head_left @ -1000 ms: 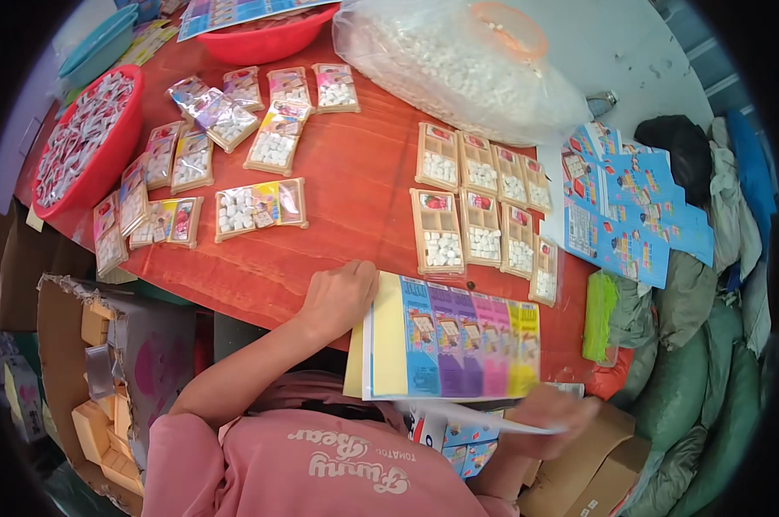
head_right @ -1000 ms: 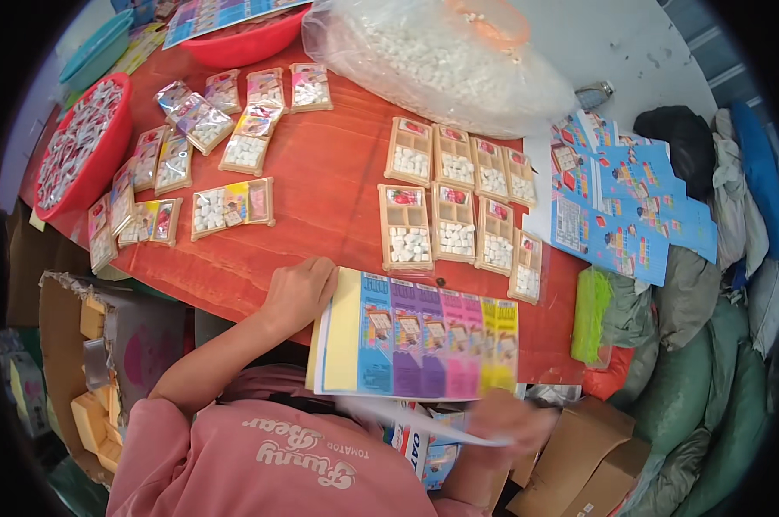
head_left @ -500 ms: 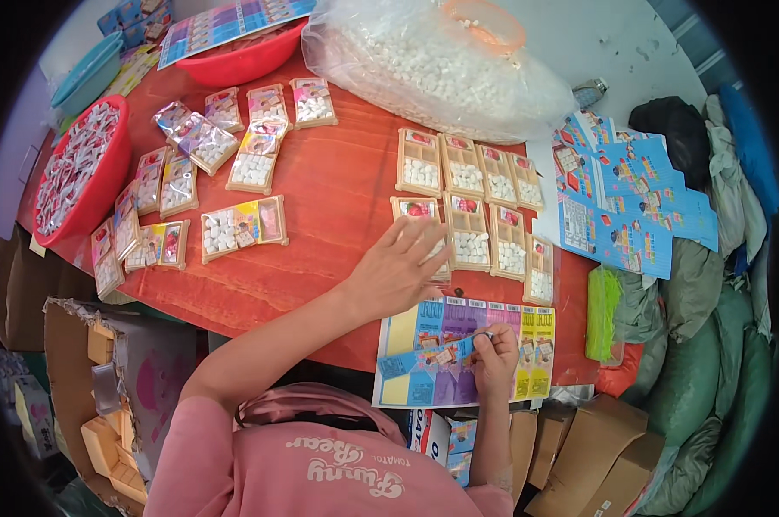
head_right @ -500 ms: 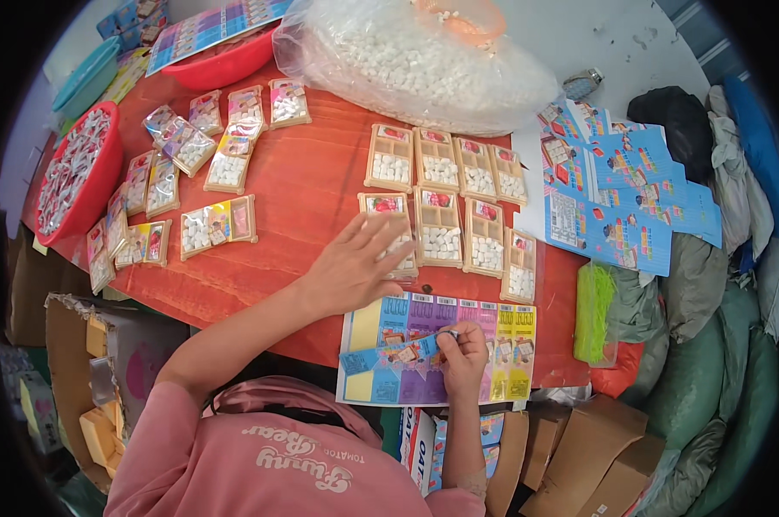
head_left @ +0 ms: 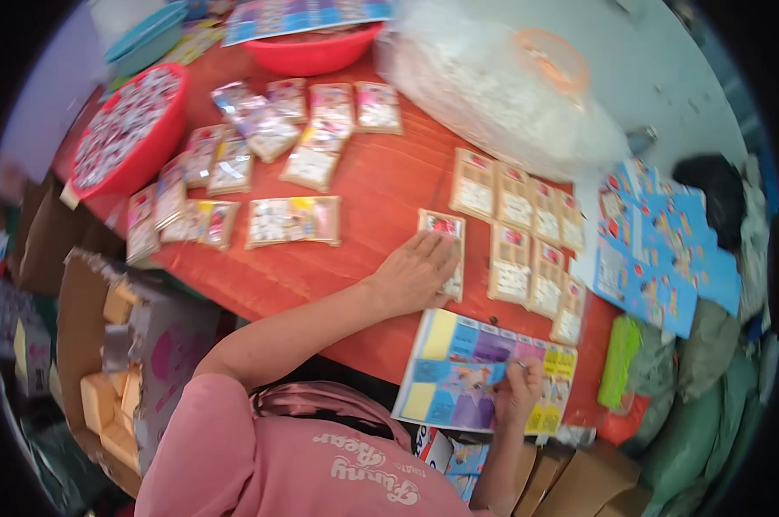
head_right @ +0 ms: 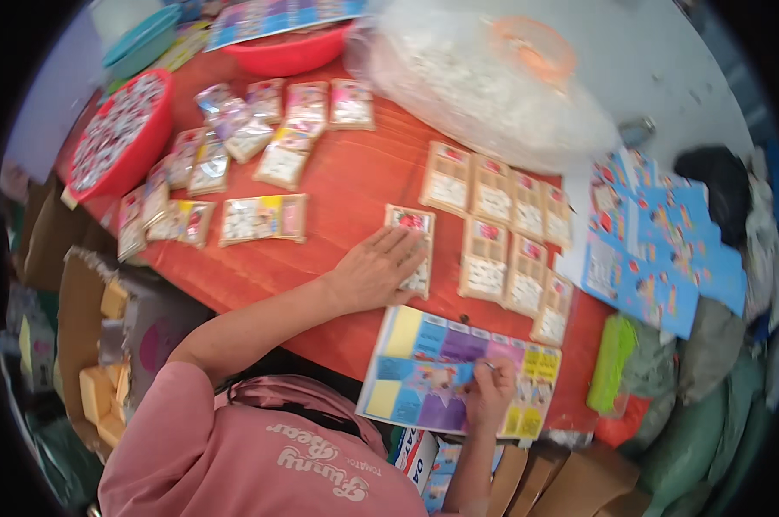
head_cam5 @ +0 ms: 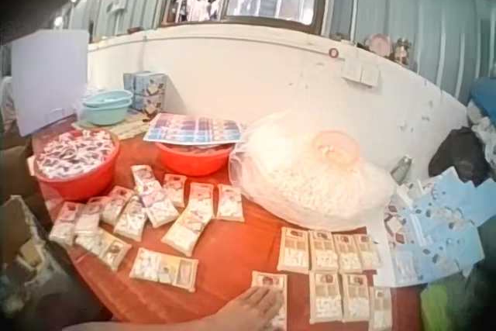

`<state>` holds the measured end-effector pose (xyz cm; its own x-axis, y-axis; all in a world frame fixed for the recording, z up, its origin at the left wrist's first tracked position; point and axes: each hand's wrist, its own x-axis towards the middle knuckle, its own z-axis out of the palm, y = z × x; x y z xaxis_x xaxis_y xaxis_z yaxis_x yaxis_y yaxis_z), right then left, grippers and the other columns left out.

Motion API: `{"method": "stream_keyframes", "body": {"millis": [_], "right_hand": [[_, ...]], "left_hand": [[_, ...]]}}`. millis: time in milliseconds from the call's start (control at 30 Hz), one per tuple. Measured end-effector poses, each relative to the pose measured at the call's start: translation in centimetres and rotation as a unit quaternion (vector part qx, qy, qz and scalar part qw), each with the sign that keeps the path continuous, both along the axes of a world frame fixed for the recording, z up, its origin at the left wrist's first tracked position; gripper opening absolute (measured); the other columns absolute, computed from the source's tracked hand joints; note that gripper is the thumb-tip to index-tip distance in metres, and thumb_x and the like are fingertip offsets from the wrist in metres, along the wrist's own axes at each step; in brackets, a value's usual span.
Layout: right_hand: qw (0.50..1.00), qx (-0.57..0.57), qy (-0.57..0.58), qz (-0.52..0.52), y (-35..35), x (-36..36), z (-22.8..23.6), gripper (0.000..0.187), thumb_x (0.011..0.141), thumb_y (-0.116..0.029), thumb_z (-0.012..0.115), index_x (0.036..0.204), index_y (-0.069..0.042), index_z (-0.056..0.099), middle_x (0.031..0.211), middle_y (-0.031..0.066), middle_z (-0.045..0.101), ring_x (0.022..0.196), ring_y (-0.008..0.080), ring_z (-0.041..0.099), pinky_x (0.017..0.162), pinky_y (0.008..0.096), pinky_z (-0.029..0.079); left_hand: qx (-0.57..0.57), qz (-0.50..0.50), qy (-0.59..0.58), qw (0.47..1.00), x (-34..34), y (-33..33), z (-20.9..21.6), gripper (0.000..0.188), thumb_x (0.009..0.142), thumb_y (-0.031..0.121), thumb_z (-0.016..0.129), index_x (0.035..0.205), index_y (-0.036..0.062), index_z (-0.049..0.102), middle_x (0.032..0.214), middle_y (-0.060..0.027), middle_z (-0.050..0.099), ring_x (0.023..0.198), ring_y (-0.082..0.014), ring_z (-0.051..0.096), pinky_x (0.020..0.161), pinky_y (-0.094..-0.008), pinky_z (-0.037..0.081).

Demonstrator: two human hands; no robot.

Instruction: The person labels small packets by hand, wrapping stickers around them at a workstation.

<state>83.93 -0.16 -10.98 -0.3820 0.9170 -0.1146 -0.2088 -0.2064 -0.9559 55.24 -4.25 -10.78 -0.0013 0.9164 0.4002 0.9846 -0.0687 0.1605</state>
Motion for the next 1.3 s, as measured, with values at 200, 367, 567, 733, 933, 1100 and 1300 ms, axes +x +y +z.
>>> {"method": "stream_keyframes", "body": {"millis": [200, 367, 567, 733, 933, 1100, 1300], "right_hand": [[0.985, -0.117, 0.116, -0.049, 0.9, 1.0, 1.1, 0.012, 0.085, -0.002, 0.057, 0.093, -0.008, 0.051, 0.084, 0.0025, 0.058, 0.076, 0.0116, 0.059, 0.069, 0.0322, 0.052], [0.987, -0.103, 0.118, 0.032, 1.4, 0.2, 2.9, 0.017, 0.085, -0.003, 0.056, 0.1, -0.008, 0.049, 0.092, 0.0033, 0.058, 0.088, 0.0124, 0.059, 0.08, 0.0336, 0.05], [0.983, -0.085, 0.074, 0.147, 0.6, -6.9, 6.2, 0.025, 0.082, 0.0, 0.059, 0.104, -0.006, 0.05, 0.091, 0.0039, 0.057, 0.081, 0.0128, 0.057, 0.072, 0.0292, 0.048], [0.975, -0.119, 0.073, 0.173, -1.9, -13.2, 5.5, 0.025, 0.082, 0.004, 0.058, 0.104, -0.006, 0.051, 0.088, 0.0043, 0.059, 0.079, 0.013, 0.059, 0.069, 0.0288, 0.05], [0.969, -0.152, 0.063, 0.185, -5.0, -17.0, 3.9, 0.02, 0.083, 0.004, 0.059, 0.098, -0.007, 0.05, 0.087, 0.0051, 0.062, 0.077, 0.0131, 0.062, 0.07, 0.0287, 0.053], [0.971, -0.166, 0.106, 0.135, -5.3, -17.5, 3.7, 0.016, 0.085, 0.001, 0.059, 0.095, -0.006, 0.05, 0.089, 0.0056, 0.062, 0.081, 0.0143, 0.062, 0.068, 0.0247, 0.052], [0.97, -0.163, 0.135, 0.118, -3.3, -16.4, 4.3, 0.012, 0.086, -0.002, 0.058, 0.096, -0.007, 0.053, 0.092, 0.0059, 0.064, 0.081, 0.0121, 0.062, 0.063, 0.0231, 0.05]], "left_hand": [[0.011, -0.014, -0.046, 0.999, -2.6, -9.4, 0.9, 0.064, 0.072, 0.041, 0.066, 0.119, 0.0018, 0.049, 0.122, -0.0162, 0.05, 0.117, -0.0319, 0.046, 0.101, -0.0427, 0.035], [-0.041, 0.061, -0.06, 0.995, 0.3, -17.5, 1.8, 0.066, 0.071, 0.039, 0.067, 0.124, 0.0042, 0.049, 0.12, -0.0157, 0.051, 0.117, -0.0338, 0.044, 0.102, -0.0468, 0.033], [-0.071, 0.089, -0.095, 0.989, 0.7, -19.5, 2.3, 0.068, 0.07, 0.044, 0.067, 0.123, 0.0071, 0.049, 0.13, -0.0174, 0.043, 0.123, -0.0339, 0.038, 0.104, -0.0498, 0.027], [-0.013, 0.075, -0.169, 0.983, -0.7, -21.4, 3.1, 0.079, 0.067, 0.049, 0.071, 0.13, 0.0095, 0.044, 0.141, -0.0179, 0.031, 0.132, -0.0372, 0.026, 0.107, -0.0502, 0.02], [0.11, 0.095, -0.521, 0.841, -1.2, -22.3, 2.8, 0.062, 0.076, 0.042, 0.067, 0.119, 0.0003, 0.051, 0.109, -0.0169, 0.059, 0.088, -0.0246, 0.061, 0.075, -0.0344, 0.05], [0.123, 0.16, -0.541, 0.816, -2.3, -21.8, 2.7, 0.048, 0.083, 0.036, 0.059, 0.116, 0.0016, 0.053, 0.102, -0.0144, 0.059, 0.093, -0.0279, 0.058, 0.08, -0.0354, 0.047], [0.031, 0.063, -0.174, 0.982, -0.5, -20.9, 1.5, 0.05, 0.071, 0.031, 0.07, 0.11, 0.0036, 0.057, 0.114, -0.0108, 0.053, 0.108, -0.0291, 0.048, 0.091, -0.0424, 0.039]]}}
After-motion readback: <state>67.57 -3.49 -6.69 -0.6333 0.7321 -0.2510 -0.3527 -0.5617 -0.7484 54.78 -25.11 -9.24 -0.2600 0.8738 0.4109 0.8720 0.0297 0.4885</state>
